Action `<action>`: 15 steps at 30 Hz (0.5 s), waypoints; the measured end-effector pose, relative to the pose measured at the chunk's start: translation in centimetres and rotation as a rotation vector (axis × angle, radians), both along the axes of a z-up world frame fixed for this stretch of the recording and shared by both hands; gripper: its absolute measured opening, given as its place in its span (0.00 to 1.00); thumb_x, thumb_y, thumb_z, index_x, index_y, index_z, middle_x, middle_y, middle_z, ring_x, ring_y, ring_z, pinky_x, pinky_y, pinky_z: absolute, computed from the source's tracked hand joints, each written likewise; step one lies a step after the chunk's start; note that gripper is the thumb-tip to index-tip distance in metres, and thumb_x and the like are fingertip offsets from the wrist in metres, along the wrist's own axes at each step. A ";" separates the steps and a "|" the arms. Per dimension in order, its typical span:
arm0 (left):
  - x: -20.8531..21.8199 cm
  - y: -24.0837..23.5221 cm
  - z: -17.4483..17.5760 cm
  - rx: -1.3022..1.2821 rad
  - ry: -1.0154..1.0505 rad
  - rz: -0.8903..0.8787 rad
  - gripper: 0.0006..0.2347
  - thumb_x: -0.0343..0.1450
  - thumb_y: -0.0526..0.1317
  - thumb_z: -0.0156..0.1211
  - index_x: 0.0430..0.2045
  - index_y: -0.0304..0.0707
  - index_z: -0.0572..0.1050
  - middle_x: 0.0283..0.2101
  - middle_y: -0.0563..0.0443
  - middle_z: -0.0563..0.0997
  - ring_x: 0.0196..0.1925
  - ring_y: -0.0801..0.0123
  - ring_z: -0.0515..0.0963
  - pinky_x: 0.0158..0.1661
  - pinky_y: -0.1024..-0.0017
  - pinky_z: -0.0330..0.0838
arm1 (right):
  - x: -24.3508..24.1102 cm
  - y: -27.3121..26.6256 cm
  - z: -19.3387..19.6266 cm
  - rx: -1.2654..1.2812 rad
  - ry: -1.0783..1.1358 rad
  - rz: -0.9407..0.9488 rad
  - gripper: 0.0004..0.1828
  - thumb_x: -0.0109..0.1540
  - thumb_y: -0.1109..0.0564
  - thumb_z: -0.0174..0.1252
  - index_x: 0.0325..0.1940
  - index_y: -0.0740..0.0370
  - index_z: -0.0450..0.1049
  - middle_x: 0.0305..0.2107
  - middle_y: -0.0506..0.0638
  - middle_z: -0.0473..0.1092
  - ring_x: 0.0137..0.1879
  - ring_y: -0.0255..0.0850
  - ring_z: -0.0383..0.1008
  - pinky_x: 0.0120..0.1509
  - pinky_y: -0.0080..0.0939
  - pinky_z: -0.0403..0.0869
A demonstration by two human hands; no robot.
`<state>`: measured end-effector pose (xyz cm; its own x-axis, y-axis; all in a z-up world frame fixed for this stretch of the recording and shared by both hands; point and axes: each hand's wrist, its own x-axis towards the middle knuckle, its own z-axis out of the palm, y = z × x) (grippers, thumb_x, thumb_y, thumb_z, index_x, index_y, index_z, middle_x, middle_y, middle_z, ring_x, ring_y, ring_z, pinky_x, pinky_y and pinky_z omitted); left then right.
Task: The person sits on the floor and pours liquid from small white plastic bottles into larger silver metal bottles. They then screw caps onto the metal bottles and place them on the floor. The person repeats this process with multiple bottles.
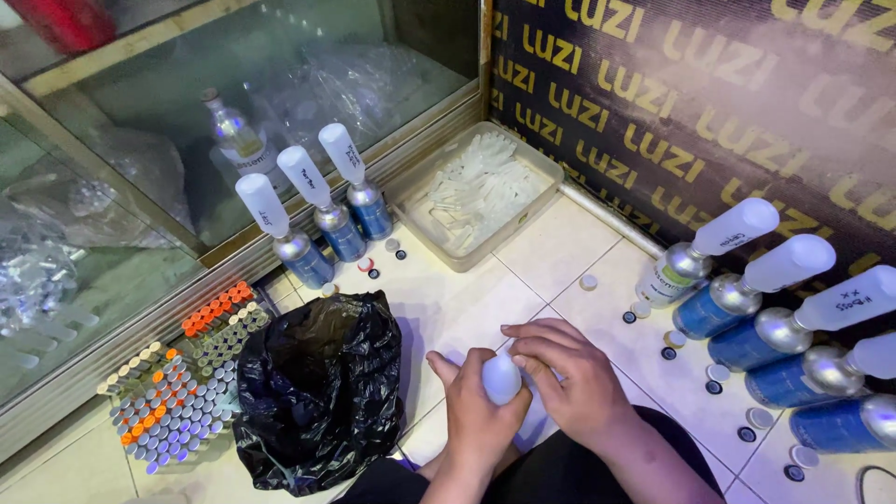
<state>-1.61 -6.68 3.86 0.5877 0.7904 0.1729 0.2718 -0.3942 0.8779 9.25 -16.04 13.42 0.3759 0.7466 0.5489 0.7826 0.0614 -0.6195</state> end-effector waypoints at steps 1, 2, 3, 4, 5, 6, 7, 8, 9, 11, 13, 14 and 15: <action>0.0 -0.1 0.0 0.003 -0.001 -0.001 0.17 0.55 0.46 0.67 0.33 0.44 0.73 0.22 0.38 0.66 0.47 0.44 0.63 0.42 0.59 0.71 | -0.2 0.0 0.1 0.003 -0.001 -0.001 0.10 0.65 0.57 0.54 0.38 0.62 0.80 0.47 0.50 0.80 0.54 0.44 0.77 0.60 0.41 0.75; 0.0 -0.3 0.0 0.022 -0.023 0.011 0.17 0.56 0.45 0.66 0.34 0.44 0.72 0.23 0.39 0.66 0.46 0.44 0.64 0.37 0.57 0.71 | -0.4 -0.1 0.2 0.012 0.009 -0.015 0.10 0.66 0.57 0.54 0.38 0.62 0.80 0.47 0.50 0.80 0.54 0.44 0.77 0.60 0.42 0.75; 0.0 -0.5 0.1 0.042 -0.045 0.022 0.16 0.56 0.44 0.66 0.34 0.44 0.72 0.24 0.39 0.66 0.45 0.43 0.65 0.32 0.55 0.71 | -0.5 -0.2 0.3 0.021 0.020 -0.029 0.11 0.66 0.56 0.54 0.38 0.63 0.80 0.47 0.50 0.80 0.55 0.45 0.76 0.60 0.43 0.75; 0.0 -0.7 0.3 0.042 -0.047 0.023 0.16 0.56 0.44 0.66 0.34 0.44 0.72 0.24 0.39 0.66 0.45 0.43 0.65 0.32 0.55 0.71 | -0.8 -0.3 0.0 0.021 0.017 -0.028 0.11 0.66 0.56 0.54 0.38 0.63 0.80 0.47 0.50 0.80 0.55 0.45 0.76 0.60 0.43 0.75; 0.1 -0.9 0.5 0.036 -0.054 0.051 0.16 0.57 0.45 0.66 0.35 0.45 0.72 0.30 0.38 0.66 0.41 0.42 0.69 0.31 0.56 0.72 | -1.0 -0.4 -0.2 0.021 0.039 -0.062 0.09 0.65 0.57 0.56 0.39 0.62 0.81 0.47 0.48 0.81 0.56 0.43 0.76 0.61 0.41 0.75; 0.1 -1.0 0.7 0.030 -0.058 0.076 0.16 0.58 0.46 0.67 0.35 0.46 0.73 0.37 0.37 0.66 0.37 0.40 0.72 0.30 0.56 0.73 | -1.3 -0.5 -0.6 0.020 0.063 -0.099 0.09 0.64 0.58 0.57 0.41 0.61 0.82 0.47 0.47 0.81 0.57 0.42 0.76 0.63 0.40 0.74; 0.0 -1.2 0.7 0.030 -0.058 0.074 0.16 0.58 0.46 0.67 0.35 0.46 0.73 0.37 0.37 0.66 0.37 0.40 0.72 0.30 0.56 0.73 | -1.5 -0.5 -0.6 0.020 0.064 -0.102 0.09 0.64 0.58 0.57 0.41 0.61 0.82 0.47 0.47 0.81 0.57 0.42 0.76 0.63 0.40 0.74; -0.1 -1.5 0.7 0.021 -0.021 0.090 0.17 0.58 0.49 0.68 0.36 0.47 0.74 0.39 0.27 0.69 0.51 0.37 0.70 0.32 0.56 0.74 | -1.7 -0.6 -0.6 0.002 0.065 -0.110 0.10 0.64 0.57 0.56 0.42 0.61 0.82 0.48 0.46 0.81 0.58 0.42 0.75 0.63 0.40 0.74; -0.2 -1.7 0.8 0.011 0.016 0.106 0.18 0.58 0.51 0.68 0.37 0.49 0.75 0.42 0.17 0.73 0.65 0.34 0.67 0.35 0.55 0.76 | -1.8 -0.7 -0.7 -0.016 0.067 -0.118 0.11 0.65 0.57 0.55 0.42 0.60 0.82 0.48 0.45 0.81 0.59 0.42 0.75 0.64 0.40 0.74; -0.4 -1.9 0.9 0.011 0.013 0.114 0.15 0.61 0.51 0.67 0.36 0.49 0.75 0.45 0.11 0.70 0.66 0.32 0.66 0.37 0.55 0.76 | -2.1 -0.9 -1.0 -0.008 0.073 -0.108 0.11 0.65 0.56 0.55 0.43 0.60 0.81 0.49 0.47 0.80 0.60 0.44 0.75 0.66 0.42 0.73; -0.2 -1.9 1.1 0.022 -0.004 0.121 0.13 0.63 0.51 0.66 0.35 0.48 0.75 0.47 0.06 0.68 0.67 0.30 0.66 0.39 0.55 0.76 | -2.1 -1.0 -1.2 0.011 0.069 -0.101 0.11 0.65 0.55 0.55 0.43 0.61 0.81 0.50 0.48 0.80 0.62 0.46 0.74 0.68 0.44 0.72; -0.3 -1.9 1.2 0.001 0.004 0.111 0.14 0.64 0.52 0.64 0.36 0.47 0.75 0.54 0.06 0.63 0.66 0.33 0.67 0.41 0.56 0.76 | -2.3 -1.1 -1.3 -0.030 0.077 -0.106 0.12 0.66 0.54 0.53 0.44 0.59 0.81 0.51 0.47 0.80 0.64 0.46 0.72 0.69 0.44 0.71; -0.4 -1.9 1.2 -0.020 0.012 0.102 0.16 0.64 0.54 0.63 0.37 0.46 0.76 0.60 0.06 0.58 0.65 0.35 0.69 0.44 0.58 0.76 | -2.4 -1.3 -1.5 -0.071 0.085 -0.112 0.13 0.67 0.52 0.52 0.44 0.57 0.81 0.53 0.45 0.79 0.67 0.46 0.70 0.70 0.44 0.69</action>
<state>-2.05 -8.60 5.08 0.5063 0.8493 0.1496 0.3202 -0.3462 0.8818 6.80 -17.33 11.97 0.5017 0.7336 0.4583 0.7264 -0.0697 -0.6837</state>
